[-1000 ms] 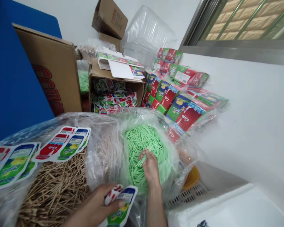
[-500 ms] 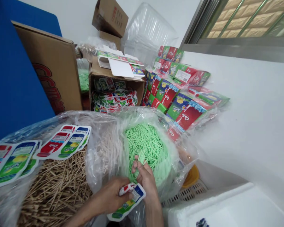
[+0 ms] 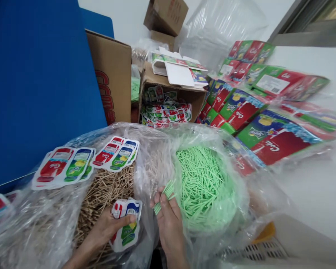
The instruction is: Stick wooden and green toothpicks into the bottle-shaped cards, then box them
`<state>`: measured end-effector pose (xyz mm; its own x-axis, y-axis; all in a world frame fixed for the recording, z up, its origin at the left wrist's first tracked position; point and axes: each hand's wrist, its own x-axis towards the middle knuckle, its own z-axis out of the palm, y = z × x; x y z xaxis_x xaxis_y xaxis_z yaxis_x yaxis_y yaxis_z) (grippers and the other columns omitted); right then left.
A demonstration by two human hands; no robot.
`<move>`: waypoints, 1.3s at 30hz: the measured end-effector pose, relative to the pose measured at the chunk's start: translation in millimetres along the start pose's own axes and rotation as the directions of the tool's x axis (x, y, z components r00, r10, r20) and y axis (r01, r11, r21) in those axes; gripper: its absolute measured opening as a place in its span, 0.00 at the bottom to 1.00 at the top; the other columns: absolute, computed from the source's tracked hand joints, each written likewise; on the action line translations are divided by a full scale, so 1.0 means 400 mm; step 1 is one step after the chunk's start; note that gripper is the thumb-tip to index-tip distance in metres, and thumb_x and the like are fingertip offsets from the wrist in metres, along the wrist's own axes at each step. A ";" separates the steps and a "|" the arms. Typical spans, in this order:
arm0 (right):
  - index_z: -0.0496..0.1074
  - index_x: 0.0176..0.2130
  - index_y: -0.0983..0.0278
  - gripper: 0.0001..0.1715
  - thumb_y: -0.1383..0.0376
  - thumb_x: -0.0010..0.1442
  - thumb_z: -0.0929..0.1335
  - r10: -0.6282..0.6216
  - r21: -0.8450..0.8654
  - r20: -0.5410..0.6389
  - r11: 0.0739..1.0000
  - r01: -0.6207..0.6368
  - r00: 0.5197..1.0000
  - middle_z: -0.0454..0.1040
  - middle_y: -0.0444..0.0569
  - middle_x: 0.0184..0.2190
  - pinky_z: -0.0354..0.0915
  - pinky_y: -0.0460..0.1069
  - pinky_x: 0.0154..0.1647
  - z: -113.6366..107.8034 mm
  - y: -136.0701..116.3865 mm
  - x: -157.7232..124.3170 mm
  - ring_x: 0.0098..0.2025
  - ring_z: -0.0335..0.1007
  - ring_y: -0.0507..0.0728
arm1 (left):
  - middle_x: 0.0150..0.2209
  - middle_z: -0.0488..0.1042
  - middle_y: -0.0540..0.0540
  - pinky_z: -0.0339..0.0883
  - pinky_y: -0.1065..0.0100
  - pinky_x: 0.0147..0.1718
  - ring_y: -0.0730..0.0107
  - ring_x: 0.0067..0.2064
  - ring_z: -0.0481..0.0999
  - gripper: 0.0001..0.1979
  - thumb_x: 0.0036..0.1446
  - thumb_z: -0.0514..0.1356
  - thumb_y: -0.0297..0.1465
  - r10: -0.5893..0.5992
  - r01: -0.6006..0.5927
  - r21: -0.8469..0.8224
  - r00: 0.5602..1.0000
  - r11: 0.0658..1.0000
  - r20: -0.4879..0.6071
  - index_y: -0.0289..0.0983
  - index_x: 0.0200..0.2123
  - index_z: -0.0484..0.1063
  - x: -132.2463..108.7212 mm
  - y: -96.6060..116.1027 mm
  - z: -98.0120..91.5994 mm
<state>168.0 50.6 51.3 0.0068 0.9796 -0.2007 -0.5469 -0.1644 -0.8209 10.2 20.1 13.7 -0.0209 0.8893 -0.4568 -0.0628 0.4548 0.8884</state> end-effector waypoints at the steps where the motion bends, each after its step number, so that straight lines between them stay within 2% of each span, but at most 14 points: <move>1: 0.73 0.34 0.59 0.15 0.55 0.47 0.74 0.005 -0.001 0.017 1.000 -0.005 1.000 0.67 0.41 0.25 0.66 0.49 0.33 0.008 0.007 -0.004 0.28 0.66 0.52 | 0.22 0.75 0.50 0.64 0.70 0.26 0.67 0.25 0.72 0.10 0.40 0.66 0.35 0.034 -0.034 0.062 0.999 0.997 -0.003 0.35 0.24 0.74 -0.003 -0.002 -0.003; 3: 0.73 0.35 0.58 0.14 0.55 0.48 0.73 0.025 0.009 0.045 1.000 -0.026 0.999 0.68 0.41 0.26 0.67 0.50 0.35 0.019 0.017 -0.011 0.30 0.68 0.53 | 0.22 0.74 0.50 0.62 0.72 0.26 0.68 0.26 0.70 0.06 0.43 0.65 0.33 0.159 -0.154 0.256 0.987 0.954 0.002 0.36 0.22 0.73 -0.007 -0.007 -0.005; 5: 0.72 0.35 0.58 0.15 0.55 0.48 0.74 0.069 0.020 0.059 0.997 -0.071 0.996 0.69 0.41 0.26 0.67 0.51 0.37 0.024 0.027 -0.017 0.31 0.70 0.54 | 0.21 0.71 0.51 0.60 0.72 0.25 0.69 0.25 0.68 0.08 0.45 0.64 0.31 0.294 -0.282 0.441 0.955 0.852 0.044 0.37 0.18 0.71 -0.009 -0.015 -0.004; 7: 0.72 0.34 0.59 0.17 0.53 0.46 0.74 0.120 0.020 0.032 0.992 -0.121 0.992 0.70 0.41 0.24 0.67 0.52 0.38 0.025 0.037 -0.021 0.32 0.72 0.56 | 0.20 0.69 0.52 0.58 0.73 0.24 0.70 0.24 0.68 0.09 0.47 0.63 0.30 0.376 -0.368 0.544 0.921 0.754 0.102 0.37 0.17 0.71 -0.009 -0.024 -0.002; 13: 0.71 0.34 0.61 0.21 0.53 0.43 0.76 0.239 -0.003 -0.063 0.971 -0.240 0.969 0.75 0.43 0.25 0.66 0.52 0.39 0.003 0.065 -0.031 0.36 0.75 0.60 | 0.22 0.71 0.51 0.61 0.74 0.24 0.70 0.25 0.71 0.07 0.51 0.61 0.27 0.457 -0.480 0.622 0.864 0.619 0.212 0.37 0.21 0.73 -0.003 -0.051 -0.003; 17: 0.71 0.30 0.61 0.20 0.51 0.43 0.75 0.216 -0.050 -0.070 0.974 -0.220 0.974 0.75 0.42 0.24 0.63 0.53 0.46 -0.010 0.085 -0.027 0.38 0.75 0.59 | 0.23 0.72 0.49 0.62 0.74 0.25 0.69 0.25 0.73 0.07 0.52 0.59 0.25 0.516 -0.551 0.675 0.808 0.492 0.283 0.37 0.24 0.74 0.008 -0.071 -0.009; 20: 0.72 0.31 0.61 0.21 0.48 0.46 0.72 0.191 -0.152 -0.056 0.968 -0.197 0.980 0.77 0.43 0.26 0.60 0.55 0.51 -0.013 0.106 -0.026 0.39 0.74 0.60 | 0.24 0.74 0.46 0.64 0.73 0.26 0.65 0.27 0.75 0.07 0.53 0.58 0.27 0.544 -0.589 0.684 0.774 0.430 0.324 0.38 0.25 0.75 0.011 -0.077 -0.009; 23: 0.73 0.33 0.62 0.22 0.46 0.53 0.68 0.120 -0.342 -0.017 0.932 -0.118 0.993 0.78 0.47 0.33 0.58 0.56 0.54 -0.009 0.118 -0.031 0.44 0.72 0.60 | 0.28 0.77 0.43 0.66 0.71 0.30 0.62 0.30 0.76 0.08 0.53 0.57 0.27 0.478 -0.550 0.673 0.819 0.494 0.317 0.36 0.28 0.76 0.006 -0.066 -0.006; 26: 0.75 0.36 0.62 0.24 0.46 0.57 0.64 0.086 -0.524 0.097 0.852 -0.023 0.992 0.76 0.51 0.45 0.54 0.55 0.58 -0.007 0.112 -0.040 0.53 0.66 0.61 | 0.30 0.78 0.45 0.66 0.71 0.32 0.62 0.32 0.76 0.06 0.49 0.59 0.26 0.363 -0.424 0.579 0.904 0.696 0.226 0.36 0.31 0.76 -0.004 -0.048 -0.009; 29: 0.74 0.43 0.62 0.25 0.48 0.61 0.61 0.116 -0.598 0.243 0.799 0.055 0.963 0.71 0.52 0.52 0.53 0.55 0.60 -0.015 0.097 -0.052 0.58 0.61 0.61 | 0.30 0.76 0.48 0.66 0.71 0.33 0.64 0.32 0.74 0.04 0.48 0.62 0.29 0.265 -0.306 0.414 0.952 0.857 0.154 0.36 0.29 0.75 -0.009 -0.040 -0.025; 33: 0.69 0.51 0.59 0.21 0.53 0.65 0.59 0.082 -0.600 0.348 0.785 0.155 0.934 0.73 0.50 0.50 0.59 0.53 0.57 -0.034 0.097 -0.074 0.54 0.66 0.58 | 0.28 0.74 0.49 0.65 0.71 0.32 0.66 0.32 0.71 0.07 0.49 0.62 0.35 0.234 -0.279 0.324 0.957 0.904 0.172 0.36 0.25 0.73 -0.007 -0.041 -0.053; 36: 0.58 0.59 0.56 0.23 0.57 0.67 0.57 -0.036 -0.578 0.367 0.774 0.259 0.929 0.71 0.51 0.53 0.65 0.53 0.53 -0.042 0.112 -0.084 0.53 0.68 0.57 | 0.30 0.75 0.50 0.64 0.72 0.31 0.67 0.31 0.71 0.07 0.50 0.62 0.35 0.246 -0.292 0.285 0.951 0.913 0.187 0.37 0.29 0.75 -0.006 -0.042 -0.063; 38: 0.46 0.64 0.56 0.27 0.62 0.68 0.56 -0.144 -0.605 0.415 0.694 0.390 0.899 0.66 0.52 0.57 0.65 0.54 0.54 -0.047 0.119 -0.083 0.56 0.65 0.57 | 0.30 0.75 0.51 0.64 0.73 0.31 0.67 0.32 0.72 0.07 0.51 0.62 0.36 0.267 -0.308 0.277 0.947 0.910 0.176 0.38 0.31 0.76 -0.006 -0.041 -0.068; 39: 0.43 0.65 0.56 0.29 0.65 0.68 0.56 -0.188 -0.632 0.463 0.614 0.472 0.866 0.64 0.52 0.59 0.64 0.54 0.55 -0.050 0.119 -0.079 0.58 0.63 0.57 | 0.29 0.75 0.51 0.65 0.73 0.31 0.67 0.32 0.72 0.08 0.51 0.62 0.36 0.282 -0.321 0.286 0.944 0.903 0.170 0.38 0.31 0.76 -0.007 -0.040 -0.071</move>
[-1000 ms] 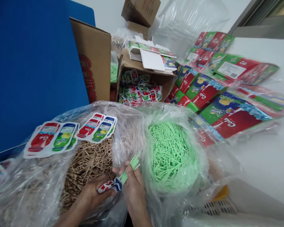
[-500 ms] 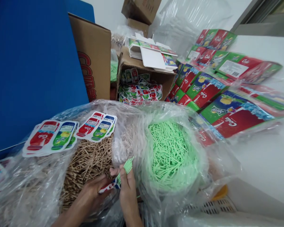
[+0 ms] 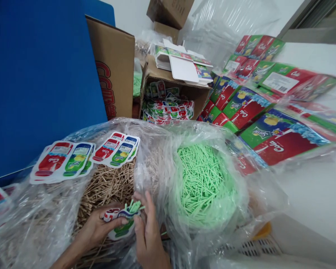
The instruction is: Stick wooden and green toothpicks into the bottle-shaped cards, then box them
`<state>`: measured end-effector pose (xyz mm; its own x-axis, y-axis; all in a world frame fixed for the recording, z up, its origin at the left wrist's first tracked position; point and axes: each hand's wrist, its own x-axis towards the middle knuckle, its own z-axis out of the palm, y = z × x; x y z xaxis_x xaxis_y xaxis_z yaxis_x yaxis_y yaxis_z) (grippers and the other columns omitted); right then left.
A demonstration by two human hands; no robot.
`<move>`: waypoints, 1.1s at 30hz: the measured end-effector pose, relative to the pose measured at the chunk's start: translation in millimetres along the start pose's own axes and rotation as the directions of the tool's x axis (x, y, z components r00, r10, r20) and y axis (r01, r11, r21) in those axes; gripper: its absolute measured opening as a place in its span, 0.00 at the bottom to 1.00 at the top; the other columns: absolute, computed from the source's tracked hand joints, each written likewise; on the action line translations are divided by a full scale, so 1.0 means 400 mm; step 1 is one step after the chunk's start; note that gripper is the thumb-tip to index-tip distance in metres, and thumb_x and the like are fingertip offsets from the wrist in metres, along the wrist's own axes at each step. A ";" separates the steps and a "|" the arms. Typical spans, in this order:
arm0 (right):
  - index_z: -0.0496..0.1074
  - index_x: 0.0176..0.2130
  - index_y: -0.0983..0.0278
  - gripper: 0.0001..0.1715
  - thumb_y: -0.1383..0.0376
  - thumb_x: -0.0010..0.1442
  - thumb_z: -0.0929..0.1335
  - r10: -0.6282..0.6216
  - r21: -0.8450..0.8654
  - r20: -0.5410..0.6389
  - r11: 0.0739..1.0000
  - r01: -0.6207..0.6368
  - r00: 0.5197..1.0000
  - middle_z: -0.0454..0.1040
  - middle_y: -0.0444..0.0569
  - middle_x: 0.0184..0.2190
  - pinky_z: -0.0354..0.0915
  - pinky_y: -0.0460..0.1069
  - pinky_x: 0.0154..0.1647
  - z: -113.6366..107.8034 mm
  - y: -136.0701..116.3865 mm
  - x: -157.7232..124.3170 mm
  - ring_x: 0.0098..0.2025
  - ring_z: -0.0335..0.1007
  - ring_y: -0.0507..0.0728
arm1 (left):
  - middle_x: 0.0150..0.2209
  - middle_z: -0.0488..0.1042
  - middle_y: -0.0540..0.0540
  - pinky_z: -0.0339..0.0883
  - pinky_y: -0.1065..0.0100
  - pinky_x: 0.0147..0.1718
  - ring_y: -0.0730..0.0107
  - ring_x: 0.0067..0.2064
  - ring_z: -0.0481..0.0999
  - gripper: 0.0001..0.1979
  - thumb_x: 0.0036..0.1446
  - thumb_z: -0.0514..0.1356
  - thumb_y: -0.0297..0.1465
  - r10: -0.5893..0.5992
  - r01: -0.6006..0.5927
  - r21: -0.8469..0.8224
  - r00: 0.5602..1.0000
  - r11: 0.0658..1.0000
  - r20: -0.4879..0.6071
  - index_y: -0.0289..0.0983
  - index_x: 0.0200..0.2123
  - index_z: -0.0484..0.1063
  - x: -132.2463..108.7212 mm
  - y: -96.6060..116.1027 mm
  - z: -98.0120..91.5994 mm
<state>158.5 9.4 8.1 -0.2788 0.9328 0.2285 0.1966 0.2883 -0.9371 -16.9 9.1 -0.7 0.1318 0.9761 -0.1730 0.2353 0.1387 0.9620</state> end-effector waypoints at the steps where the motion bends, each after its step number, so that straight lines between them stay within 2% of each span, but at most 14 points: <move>1: 0.43 0.65 0.55 0.30 0.68 0.67 0.56 -0.083 -0.100 0.039 0.991 0.086 0.996 0.63 0.51 0.59 0.62 0.54 0.57 -0.005 0.002 0.003 0.59 0.61 0.57 | 0.30 0.76 0.51 0.65 0.73 0.32 0.67 0.32 0.73 0.07 0.51 0.63 0.36 0.018 -0.018 0.021 1.000 1.000 -0.011 0.38 0.32 0.76 -0.001 0.000 -0.004; 3: 0.49 0.64 0.55 0.31 0.72 0.64 0.58 -0.217 -0.251 0.131 0.936 0.244 0.967 0.65 0.49 0.58 0.62 0.53 0.57 -0.019 0.003 0.013 0.59 0.61 0.56 | 0.30 0.77 0.50 0.65 0.73 0.34 0.67 0.33 0.74 0.07 0.52 0.63 0.35 0.061 -0.059 0.075 0.998 0.995 -0.024 0.38 0.32 0.76 -0.003 0.000 -0.015; 5: 0.53 0.62 0.56 0.30 0.74 0.63 0.59 -0.264 -0.320 0.164 0.897 0.304 0.951 0.67 0.48 0.56 0.63 0.51 0.56 -0.032 -0.004 0.025 0.57 0.64 0.56 | 0.31 0.78 0.50 0.65 0.73 0.35 0.67 0.34 0.74 0.06 0.52 0.63 0.34 0.115 -0.112 0.130 0.993 0.985 -0.016 0.39 0.32 0.77 -0.006 -0.001 -0.027; 7: 0.55 0.61 0.58 0.29 0.74 0.62 0.59 -0.278 -0.345 0.147 0.885 0.312 0.949 0.69 0.50 0.55 0.64 0.51 0.56 -0.038 -0.014 0.038 0.56 0.65 0.55 | 0.32 0.78 0.51 0.64 0.74 0.36 0.68 0.34 0.75 0.06 0.53 0.63 0.34 0.170 -0.168 0.169 0.985 0.971 0.002 0.39 0.34 0.76 -0.009 -0.004 -0.037; 10: 0.62 0.56 0.62 0.25 0.75 0.60 0.61 -0.348 -0.313 0.243 0.856 0.412 0.906 0.73 0.51 0.49 0.64 0.51 0.55 -0.030 -0.029 0.054 0.53 0.67 0.55 | 0.32 0.78 0.51 0.64 0.75 0.36 0.69 0.35 0.75 0.05 0.54 0.63 0.34 0.219 -0.219 0.208 0.975 0.953 0.022 0.40 0.34 0.76 -0.014 -0.013 -0.045; 12: 0.68 0.49 0.64 0.18 0.75 0.60 0.62 -0.369 -0.285 0.275 0.851 0.442 0.888 0.75 0.52 0.45 0.64 0.52 0.55 -0.019 -0.034 0.061 0.53 0.66 0.56 | 0.32 0.77 0.51 0.64 0.75 0.36 0.69 0.35 0.75 0.05 0.54 0.62 0.34 0.227 -0.227 0.219 0.973 0.949 0.025 0.40 0.33 0.75 -0.017 -0.020 -0.046; 16: 0.72 0.39 0.64 0.09 0.73 0.59 0.64 -0.306 -0.279 0.275 0.882 0.380 0.912 0.72 0.55 0.48 0.62 0.54 0.56 -0.008 -0.034 0.061 0.56 0.63 0.59 | 0.32 0.77 0.51 0.63 0.75 0.35 0.69 0.35 0.75 0.05 0.54 0.63 0.34 0.232 -0.227 0.196 0.973 0.954 -0.001 0.39 0.33 0.75 -0.023 -0.023 -0.049; 18: 0.72 0.38 0.63 0.09 0.71 0.59 0.64 -0.246 -0.236 0.251 0.922 0.306 0.936 0.72 0.54 0.48 0.64 0.52 0.54 -0.009 -0.032 0.058 0.53 0.67 0.58 | 0.30 0.77 0.51 0.63 0.74 0.34 0.68 0.33 0.75 0.06 0.51 0.65 0.35 0.226 -0.221 0.187 0.974 0.957 -0.009 0.38 0.31 0.76 -0.026 -0.016 -0.052; 20: 0.72 0.40 0.61 0.10 0.70 0.61 0.63 -0.158 -0.141 0.167 0.973 0.182 0.973 0.74 0.51 0.46 0.65 0.49 0.51 -0.008 -0.029 0.054 0.49 0.70 0.55 | 0.29 0.77 0.51 0.63 0.73 0.33 0.67 0.33 0.75 0.07 0.48 0.67 0.34 0.207 -0.201 0.176 0.978 0.964 -0.014 0.38 0.30 0.76 -0.030 -0.007 -0.057; 22: 0.70 0.46 0.59 0.14 0.69 0.60 0.63 -0.041 -0.046 0.091 0.998 0.045 0.995 0.74 0.49 0.46 0.67 0.48 0.49 0.000 -0.026 0.050 0.48 0.71 0.54 | 0.28 0.77 0.51 0.63 0.73 0.32 0.67 0.32 0.74 0.07 0.45 0.68 0.33 0.159 -0.149 0.146 0.986 0.978 -0.059 0.38 0.29 0.77 -0.034 0.004 -0.061; 23: 0.69 0.48 0.59 0.17 0.68 0.59 0.65 0.017 -0.018 0.090 1.000 -0.015 0.996 0.75 0.48 0.46 0.67 0.47 0.48 0.007 -0.025 0.049 0.47 0.72 0.55 | 0.27 0.76 0.52 0.63 0.73 0.31 0.68 0.30 0.74 0.07 0.43 0.69 0.33 0.129 -0.118 0.113 0.987 0.987 -0.092 0.38 0.28 0.77 -0.036 0.009 -0.064; 25: 0.70 0.47 0.60 0.17 0.68 0.56 0.67 0.099 -0.006 0.166 0.995 -0.099 0.981 0.77 0.47 0.41 0.69 0.46 0.43 0.026 -0.026 0.050 0.42 0.74 0.55 | 0.24 0.74 0.54 0.62 0.75 0.28 0.70 0.28 0.71 0.08 0.40 0.70 0.32 0.073 -0.073 0.005 0.985 0.997 -0.155 0.38 0.27 0.77 -0.041 0.015 -0.068; 28: 0.74 0.40 0.62 0.10 0.67 0.55 0.67 0.126 0.018 0.275 0.990 -0.136 0.953 0.79 0.46 0.35 0.69 0.45 0.40 0.059 -0.030 0.055 0.37 0.75 0.55 | 0.23 0.74 0.55 0.62 0.76 0.26 0.72 0.27 0.69 0.09 0.40 0.70 0.33 0.013 -0.049 -0.182 0.982 0.982 -0.189 0.38 0.27 0.77 -0.051 0.016 -0.076; 33: 0.73 0.41 0.63 0.11 0.63 0.59 0.65 0.092 0.046 0.203 0.994 -0.104 0.975 0.79 0.48 0.36 0.69 0.45 0.40 0.105 -0.029 0.080 0.39 0.75 0.56 | 0.29 0.79 0.50 0.69 0.72 0.30 0.66 0.30 0.75 0.20 0.41 0.68 0.42 -0.091 -0.026 -0.361 0.949 0.932 -0.302 0.37 0.38 0.77 -0.089 0.015 -0.110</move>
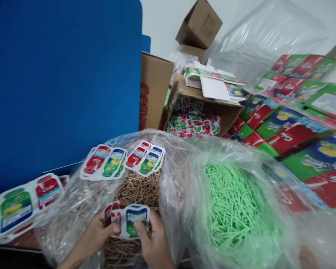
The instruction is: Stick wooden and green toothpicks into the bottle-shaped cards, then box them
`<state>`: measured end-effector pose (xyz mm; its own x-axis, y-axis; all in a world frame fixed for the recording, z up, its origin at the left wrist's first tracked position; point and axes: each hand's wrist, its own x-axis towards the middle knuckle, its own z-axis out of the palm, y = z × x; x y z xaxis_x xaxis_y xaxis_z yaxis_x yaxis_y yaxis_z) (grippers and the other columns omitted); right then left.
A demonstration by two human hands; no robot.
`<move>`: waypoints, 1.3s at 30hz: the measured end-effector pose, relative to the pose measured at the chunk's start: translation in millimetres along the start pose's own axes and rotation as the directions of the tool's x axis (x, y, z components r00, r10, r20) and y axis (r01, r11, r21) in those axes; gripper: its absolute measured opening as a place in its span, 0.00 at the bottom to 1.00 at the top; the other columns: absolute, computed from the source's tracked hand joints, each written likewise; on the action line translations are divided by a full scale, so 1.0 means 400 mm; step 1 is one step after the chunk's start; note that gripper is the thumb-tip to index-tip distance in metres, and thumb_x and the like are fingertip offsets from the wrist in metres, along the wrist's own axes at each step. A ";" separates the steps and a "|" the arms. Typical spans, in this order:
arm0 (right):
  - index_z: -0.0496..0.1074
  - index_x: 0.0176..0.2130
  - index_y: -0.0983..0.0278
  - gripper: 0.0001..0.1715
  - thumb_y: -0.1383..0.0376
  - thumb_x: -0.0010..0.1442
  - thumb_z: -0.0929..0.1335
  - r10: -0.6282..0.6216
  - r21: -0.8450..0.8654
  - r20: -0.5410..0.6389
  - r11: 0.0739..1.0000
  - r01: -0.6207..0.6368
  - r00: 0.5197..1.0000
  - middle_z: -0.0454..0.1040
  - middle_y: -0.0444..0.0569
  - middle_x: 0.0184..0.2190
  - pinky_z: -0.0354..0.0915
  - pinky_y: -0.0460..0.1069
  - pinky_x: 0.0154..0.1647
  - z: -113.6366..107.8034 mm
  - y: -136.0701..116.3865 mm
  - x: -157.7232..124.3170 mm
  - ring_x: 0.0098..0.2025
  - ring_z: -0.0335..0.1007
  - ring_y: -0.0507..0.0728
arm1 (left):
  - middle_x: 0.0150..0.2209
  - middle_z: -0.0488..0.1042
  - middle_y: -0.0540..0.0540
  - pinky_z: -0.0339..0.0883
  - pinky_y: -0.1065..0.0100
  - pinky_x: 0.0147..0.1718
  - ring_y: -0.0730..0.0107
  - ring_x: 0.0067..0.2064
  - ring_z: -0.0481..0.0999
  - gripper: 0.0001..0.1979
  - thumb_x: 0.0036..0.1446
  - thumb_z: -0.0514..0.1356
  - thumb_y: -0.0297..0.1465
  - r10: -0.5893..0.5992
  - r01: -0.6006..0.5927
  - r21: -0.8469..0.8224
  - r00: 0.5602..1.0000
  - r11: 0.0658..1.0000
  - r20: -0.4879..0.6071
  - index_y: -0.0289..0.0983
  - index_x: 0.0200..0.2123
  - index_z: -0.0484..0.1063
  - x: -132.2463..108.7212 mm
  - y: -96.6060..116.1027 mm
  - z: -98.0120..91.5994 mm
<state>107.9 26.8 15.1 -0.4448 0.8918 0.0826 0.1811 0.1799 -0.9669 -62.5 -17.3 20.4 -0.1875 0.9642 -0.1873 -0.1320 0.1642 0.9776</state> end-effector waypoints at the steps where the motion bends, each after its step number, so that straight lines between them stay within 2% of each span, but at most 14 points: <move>1: 0.73 0.42 0.63 0.12 0.62 0.60 0.65 0.003 0.009 -0.019 1.000 -0.003 1.000 0.79 0.49 0.36 0.70 0.45 0.39 0.008 0.001 0.010 0.38 0.75 0.56 | 0.31 0.80 0.49 0.70 0.70 0.31 0.65 0.31 0.76 0.21 0.43 0.67 0.43 -0.011 0.011 -0.008 0.999 1.000 -0.038 0.37 0.39 0.76 -0.007 0.008 -0.012; 5: 0.72 0.41 0.62 0.12 0.59 0.59 0.65 0.007 0.053 -0.024 0.999 -0.006 1.000 0.79 0.49 0.35 0.71 0.47 0.38 0.050 -0.010 0.057 0.38 0.76 0.58 | 0.33 0.80 0.46 0.72 0.67 0.34 0.61 0.35 0.77 0.16 0.47 0.65 0.42 0.020 -0.009 0.083 0.992 0.996 -0.128 0.36 0.35 0.76 -0.032 0.055 -0.069; 10: 0.70 0.43 0.64 0.12 0.64 0.57 0.65 -0.046 0.068 0.120 0.997 0.038 0.992 0.79 0.49 0.36 0.71 0.48 0.37 0.118 -0.056 0.148 0.36 0.75 0.57 | 0.29 0.80 0.47 0.73 0.66 0.31 0.60 0.31 0.78 0.17 0.47 0.63 0.45 0.142 -0.083 0.236 0.959 0.968 -0.246 0.36 0.30 0.76 -0.015 0.125 -0.148; 12: 0.69 0.44 0.64 0.14 0.67 0.56 0.65 -0.106 0.023 0.109 0.994 0.104 0.988 0.78 0.48 0.37 0.70 0.49 0.38 0.150 -0.074 0.208 0.37 0.75 0.57 | 0.28 0.80 0.46 0.73 0.66 0.29 0.60 0.30 0.78 0.22 0.49 0.58 0.49 0.189 -0.082 0.377 0.948 0.923 -0.256 0.35 0.32 0.75 0.025 0.154 -0.186; 13: 0.68 0.45 0.64 0.16 0.68 0.55 0.65 -0.139 -0.021 0.067 0.990 0.141 0.988 0.78 0.48 0.37 0.70 0.49 0.38 0.167 -0.083 0.242 0.38 0.75 0.57 | 0.27 0.79 0.46 0.72 0.66 0.27 0.60 0.29 0.78 0.24 0.50 0.55 0.51 0.211 -0.048 0.495 0.937 0.868 -0.279 0.35 0.32 0.75 0.051 0.169 -0.206; 15: 0.66 0.49 0.63 0.20 0.69 0.55 0.65 -0.183 -0.173 -0.008 0.968 0.179 0.983 0.78 0.48 0.36 0.70 0.50 0.38 0.205 -0.096 0.311 0.37 0.75 0.58 | 0.24 0.79 0.46 0.72 0.65 0.28 0.59 0.29 0.78 0.25 0.51 0.54 0.51 0.242 -0.004 0.585 0.913 0.811 -0.328 0.34 0.31 0.75 0.112 0.197 -0.245; 18: 0.61 0.56 0.64 0.29 0.72 0.54 0.64 -0.216 -0.256 -0.044 0.946 0.198 0.975 0.77 0.53 0.38 0.69 0.54 0.40 0.256 -0.111 0.393 0.39 0.75 0.62 | 0.27 0.79 0.42 0.70 0.60 0.33 0.52 0.33 0.78 0.18 0.53 0.57 0.42 0.310 0.077 0.719 0.867 0.691 -0.391 0.33 0.35 0.76 0.195 0.225 -0.288; 20: 0.58 0.59 0.69 0.33 0.72 0.53 0.65 -0.252 -0.283 -0.048 0.932 0.228 0.967 0.75 0.60 0.43 0.66 0.59 0.46 0.272 -0.117 0.417 0.46 0.72 0.66 | 0.38 0.79 0.37 0.66 0.54 0.42 0.46 0.43 0.76 0.17 0.54 0.57 0.34 0.378 0.106 0.797 0.838 0.595 -0.393 0.34 0.46 0.73 0.229 0.233 -0.297; 22: 0.57 0.59 0.73 0.34 0.70 0.54 0.66 -0.300 -0.305 -0.051 0.913 0.271 0.952 0.69 0.66 0.50 0.61 0.62 0.52 0.266 -0.120 0.410 0.53 0.65 0.68 | 0.52 0.71 0.33 0.58 0.50 0.51 0.43 0.55 0.66 0.23 0.56 0.55 0.29 0.439 0.097 0.857 0.826 0.506 -0.353 0.33 0.56 0.64 0.247 0.234 -0.286; 25: 0.64 0.54 0.69 0.23 0.67 0.60 0.62 -0.420 -0.320 0.003 0.859 0.399 0.907 0.68 0.62 0.52 0.61 0.59 0.54 0.226 -0.121 0.347 0.55 0.63 0.64 | 0.60 0.62 0.34 0.50 0.53 0.57 0.49 0.61 0.57 0.23 0.59 0.53 0.27 0.463 0.020 0.916 0.858 0.401 -0.221 0.32 0.58 0.61 0.270 0.230 -0.236; 29: 0.70 0.46 0.64 0.16 0.70 0.62 0.59 -0.465 -0.298 0.075 0.834 0.465 0.882 0.75 0.53 0.41 0.67 0.51 0.47 0.182 -0.109 0.221 0.44 0.71 0.57 | 0.52 0.70 0.40 0.61 0.53 0.52 0.58 0.53 0.69 0.16 0.61 0.55 0.32 0.343 -0.051 0.934 0.936 0.353 -0.078 0.35 0.51 0.67 0.352 0.221 -0.132; 33: 0.72 0.41 0.62 0.14 0.71 0.61 0.59 -0.432 -0.297 0.152 0.838 0.458 0.889 0.76 0.50 0.34 0.69 0.48 0.38 0.173 -0.058 0.107 0.37 0.73 0.56 | 0.49 0.71 0.43 0.70 0.54 0.42 0.61 0.45 0.74 0.15 0.60 0.58 0.34 0.150 0.032 0.939 0.985 0.344 -0.089 0.36 0.49 0.68 0.463 0.207 -0.041; 36: 0.71 0.42 0.62 0.14 0.68 0.63 0.58 -0.437 -0.279 0.065 0.855 0.437 0.897 0.76 0.50 0.34 0.70 0.47 0.37 0.152 0.000 0.040 0.36 0.74 0.55 | 0.49 0.71 0.43 0.70 0.55 0.41 0.61 0.45 0.74 0.15 0.59 0.58 0.33 0.071 0.083 0.938 0.991 0.336 -0.113 0.36 0.49 0.67 0.513 0.203 -0.015; 39: 0.70 0.43 0.60 0.13 0.68 0.64 0.59 -0.414 -0.294 -0.056 0.877 0.381 0.909 0.77 0.49 0.36 0.70 0.45 0.39 0.104 0.051 -0.007 0.38 0.75 0.54 | 0.49 0.71 0.43 0.70 0.55 0.41 0.61 0.45 0.74 0.15 0.59 0.58 0.33 0.065 0.107 0.930 0.988 0.351 -0.138 0.36 0.49 0.67 0.526 0.204 -0.018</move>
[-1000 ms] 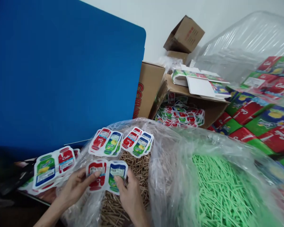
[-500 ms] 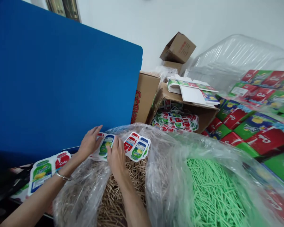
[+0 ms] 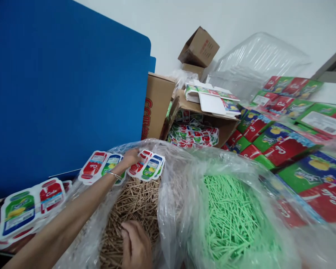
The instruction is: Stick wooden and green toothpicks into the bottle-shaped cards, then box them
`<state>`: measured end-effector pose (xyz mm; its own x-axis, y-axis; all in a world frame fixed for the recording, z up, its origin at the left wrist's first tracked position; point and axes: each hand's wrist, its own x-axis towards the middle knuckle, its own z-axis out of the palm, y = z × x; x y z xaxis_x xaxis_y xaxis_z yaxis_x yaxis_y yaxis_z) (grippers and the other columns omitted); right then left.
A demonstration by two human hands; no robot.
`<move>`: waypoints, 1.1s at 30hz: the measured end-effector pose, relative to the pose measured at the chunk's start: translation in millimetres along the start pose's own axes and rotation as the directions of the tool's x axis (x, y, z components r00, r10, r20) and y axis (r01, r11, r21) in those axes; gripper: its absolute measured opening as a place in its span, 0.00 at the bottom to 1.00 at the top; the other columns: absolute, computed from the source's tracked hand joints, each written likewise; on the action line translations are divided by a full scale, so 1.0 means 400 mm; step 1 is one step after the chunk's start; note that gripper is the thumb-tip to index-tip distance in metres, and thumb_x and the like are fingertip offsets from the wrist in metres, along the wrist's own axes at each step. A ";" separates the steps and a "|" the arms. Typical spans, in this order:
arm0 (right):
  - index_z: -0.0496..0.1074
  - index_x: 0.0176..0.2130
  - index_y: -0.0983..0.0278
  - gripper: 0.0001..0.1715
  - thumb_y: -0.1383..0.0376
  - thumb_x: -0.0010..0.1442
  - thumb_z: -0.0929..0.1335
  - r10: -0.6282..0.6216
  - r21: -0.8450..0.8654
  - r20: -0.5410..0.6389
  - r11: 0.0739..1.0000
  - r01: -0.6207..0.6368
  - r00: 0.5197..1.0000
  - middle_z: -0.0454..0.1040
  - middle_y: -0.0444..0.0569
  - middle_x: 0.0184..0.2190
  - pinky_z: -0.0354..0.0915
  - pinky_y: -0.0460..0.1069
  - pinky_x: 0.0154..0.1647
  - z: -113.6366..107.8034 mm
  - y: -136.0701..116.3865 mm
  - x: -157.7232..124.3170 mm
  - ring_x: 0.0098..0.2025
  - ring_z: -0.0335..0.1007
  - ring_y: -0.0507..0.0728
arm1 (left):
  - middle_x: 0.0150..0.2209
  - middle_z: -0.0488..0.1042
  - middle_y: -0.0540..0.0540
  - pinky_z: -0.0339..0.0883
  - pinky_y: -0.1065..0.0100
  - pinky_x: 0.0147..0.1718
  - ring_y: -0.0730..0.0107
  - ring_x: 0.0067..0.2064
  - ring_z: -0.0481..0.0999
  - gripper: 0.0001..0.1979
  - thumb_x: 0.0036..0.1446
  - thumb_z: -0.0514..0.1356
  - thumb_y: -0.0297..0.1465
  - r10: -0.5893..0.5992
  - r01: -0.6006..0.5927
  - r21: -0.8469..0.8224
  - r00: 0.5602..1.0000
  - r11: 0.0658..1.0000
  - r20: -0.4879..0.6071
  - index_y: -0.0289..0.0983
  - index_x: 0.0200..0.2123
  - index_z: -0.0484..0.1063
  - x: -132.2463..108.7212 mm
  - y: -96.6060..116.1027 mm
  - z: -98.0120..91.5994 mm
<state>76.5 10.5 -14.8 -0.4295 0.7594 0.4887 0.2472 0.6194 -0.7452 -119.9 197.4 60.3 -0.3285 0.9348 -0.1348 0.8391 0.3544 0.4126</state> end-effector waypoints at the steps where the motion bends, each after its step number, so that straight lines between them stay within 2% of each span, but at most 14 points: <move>1: 0.70 0.44 0.59 0.13 0.68 0.63 0.60 0.005 -0.015 -0.008 1.000 -0.005 1.000 0.77 0.49 0.37 0.70 0.44 0.40 -0.017 0.011 -0.014 0.39 0.75 0.54 | 0.49 0.71 0.43 0.70 0.56 0.41 0.60 0.45 0.74 0.15 0.59 0.58 0.33 -0.006 0.006 -0.010 1.000 1.000 -0.013 0.36 0.49 0.68 0.000 -0.003 -0.002; 5: 0.70 0.45 0.60 0.14 0.69 0.63 0.61 -0.010 -0.047 0.063 0.999 0.013 0.998 0.77 0.49 0.39 0.71 0.44 0.41 -0.083 0.034 -0.037 0.40 0.75 0.54 | 0.49 0.71 0.43 0.69 0.55 0.42 0.60 0.46 0.74 0.15 0.60 0.58 0.33 -0.018 0.009 -0.090 0.995 0.996 -0.098 0.36 0.49 0.68 -0.015 -0.010 -0.011; 9: 0.73 0.44 0.61 0.13 0.66 0.64 0.61 0.038 -0.045 0.010 0.998 -0.038 0.999 0.78 0.50 0.37 0.72 0.45 0.40 -0.132 0.037 -0.032 0.40 0.76 0.54 | 0.47 0.72 0.43 0.69 0.55 0.43 0.61 0.45 0.74 0.13 0.60 0.58 0.34 -0.007 -0.041 -0.247 0.982 0.968 -0.189 0.36 0.46 0.70 -0.048 -0.001 -0.036; 13: 0.73 0.45 0.61 0.13 0.63 0.62 0.63 0.235 -0.003 -0.072 0.972 -0.236 0.969 0.78 0.51 0.41 0.72 0.49 0.45 -0.171 0.053 -0.014 0.43 0.75 0.56 | 0.34 0.77 0.44 0.69 0.65 0.36 0.63 0.37 0.77 0.14 0.61 0.54 0.36 0.027 -0.132 -0.494 0.976 0.859 -0.215 0.31 0.36 0.73 -0.133 0.011 -0.077; 15: 0.69 0.51 0.63 0.18 0.62 0.62 0.63 0.332 0.093 -0.156 0.943 -0.321 0.930 0.77 0.54 0.45 0.71 0.52 0.46 -0.180 0.062 0.005 0.46 0.74 0.57 | 0.29 0.78 0.47 0.69 0.69 0.29 0.67 0.31 0.77 0.15 0.59 0.55 0.38 0.060 -0.155 -0.614 0.983 0.774 -0.172 0.32 0.33 0.73 -0.202 0.012 -0.087; 18: 0.59 0.59 0.64 0.30 0.59 0.60 0.65 0.390 0.245 -0.207 0.908 -0.339 0.897 0.71 0.57 0.52 0.70 0.54 0.47 -0.172 0.064 0.044 0.50 0.71 0.59 | 0.22 0.76 0.51 0.68 0.71 0.22 0.71 0.22 0.75 0.15 0.53 0.58 0.42 0.106 -0.137 -0.729 0.990 0.670 -0.089 0.34 0.27 0.71 -0.318 0.006 -0.068; 19: 0.60 0.58 0.65 0.30 0.58 0.59 0.66 0.412 0.273 -0.180 0.893 -0.357 0.893 0.72 0.57 0.51 0.70 0.54 0.46 -0.164 0.060 0.057 0.48 0.72 0.59 | 0.21 0.74 0.52 0.67 0.72 0.20 0.72 0.20 0.73 0.15 0.50 0.60 0.43 0.125 -0.119 -0.769 0.991 0.628 -0.051 0.35 0.25 0.70 -0.354 0.002 -0.053; 20: 0.64 0.55 0.65 0.27 0.57 0.58 0.66 0.439 0.295 -0.140 0.874 -0.386 0.887 0.74 0.56 0.48 0.71 0.53 0.44 -0.155 0.054 0.068 0.46 0.74 0.59 | 0.20 0.73 0.53 0.66 0.73 0.19 0.73 0.19 0.72 0.15 0.48 0.63 0.42 0.136 -0.080 -0.842 0.991 0.534 -0.007 0.36 0.24 0.69 -0.386 -0.004 -0.035; 23: 0.74 0.41 0.65 0.16 0.56 0.58 0.66 0.515 0.369 0.008 0.795 -0.481 0.857 0.80 0.50 0.34 0.73 0.51 0.35 -0.122 0.038 0.081 0.34 0.76 0.58 | 0.21 0.75 0.55 0.68 0.73 0.21 0.71 0.22 0.75 0.14 0.43 0.67 0.39 0.090 0.090 -0.939 0.988 0.332 0.127 0.37 0.30 0.70 -0.459 -0.030 0.024; 25: 0.74 0.39 0.64 0.15 0.57 0.59 0.65 0.511 0.407 0.102 0.761 -0.505 0.853 0.80 0.48 0.31 0.73 0.50 0.32 -0.111 0.035 0.070 0.32 0.76 0.57 | 0.21 0.77 0.53 0.70 0.71 0.22 0.68 0.23 0.76 0.15 0.43 0.68 0.39 0.056 0.223 -0.924 0.966 0.312 0.252 0.36 0.31 0.71 -0.493 -0.055 0.060; 27: 0.74 0.41 0.63 0.15 0.58 0.62 0.63 0.444 0.350 0.205 0.799 -0.489 0.872 0.80 0.47 0.33 0.73 0.50 0.34 -0.115 0.043 0.047 0.34 0.77 0.57 | 0.18 0.76 0.51 0.68 0.71 0.20 0.68 0.21 0.76 0.15 0.42 0.68 0.40 0.011 0.311 -0.886 0.942 0.344 0.335 0.34 0.25 0.73 -0.521 -0.086 0.090; 29: 0.73 0.44 0.63 0.16 0.61 0.64 0.60 0.353 0.171 0.271 0.898 -0.405 0.896 0.79 0.48 0.38 0.71 0.51 0.40 -0.134 0.058 0.017 0.39 0.76 0.58 | 0.16 0.75 0.51 0.67 0.72 0.18 0.68 0.19 0.75 0.15 0.42 0.68 0.40 -0.068 0.346 -0.869 0.936 0.353 0.344 0.33 0.22 0.73 -0.545 -0.118 0.110; 31: 0.73 0.45 0.63 0.16 0.64 0.65 0.59 0.280 -0.098 0.325 0.960 -0.263 0.903 0.79 0.50 0.40 0.70 0.52 0.42 -0.158 0.075 -0.017 0.42 0.76 0.59 | 0.16 0.76 0.50 0.69 0.70 0.19 0.66 0.19 0.76 0.15 0.42 0.68 0.41 -0.197 0.348 -0.890 0.934 0.296 0.299 0.33 0.23 0.73 -0.564 -0.149 0.117; 33: 0.73 0.43 0.63 0.14 0.67 0.64 0.60 0.264 -0.388 0.417 0.917 -0.092 0.870 0.79 0.51 0.38 0.69 0.50 0.39 -0.174 0.088 -0.052 0.39 0.76 0.58 | 0.19 0.78 0.50 0.73 0.67 0.22 0.63 0.21 0.78 0.14 0.42 0.68 0.39 -0.337 0.317 -0.931 0.909 0.180 0.244 0.34 0.26 0.74 -0.574 -0.174 0.112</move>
<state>154.8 30.3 -19.7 -0.6705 0.7409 0.0395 0.6031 0.5752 -0.5527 -83.3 -40.9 22.4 -0.4760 0.7359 -0.4815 -0.3564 0.3392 0.8706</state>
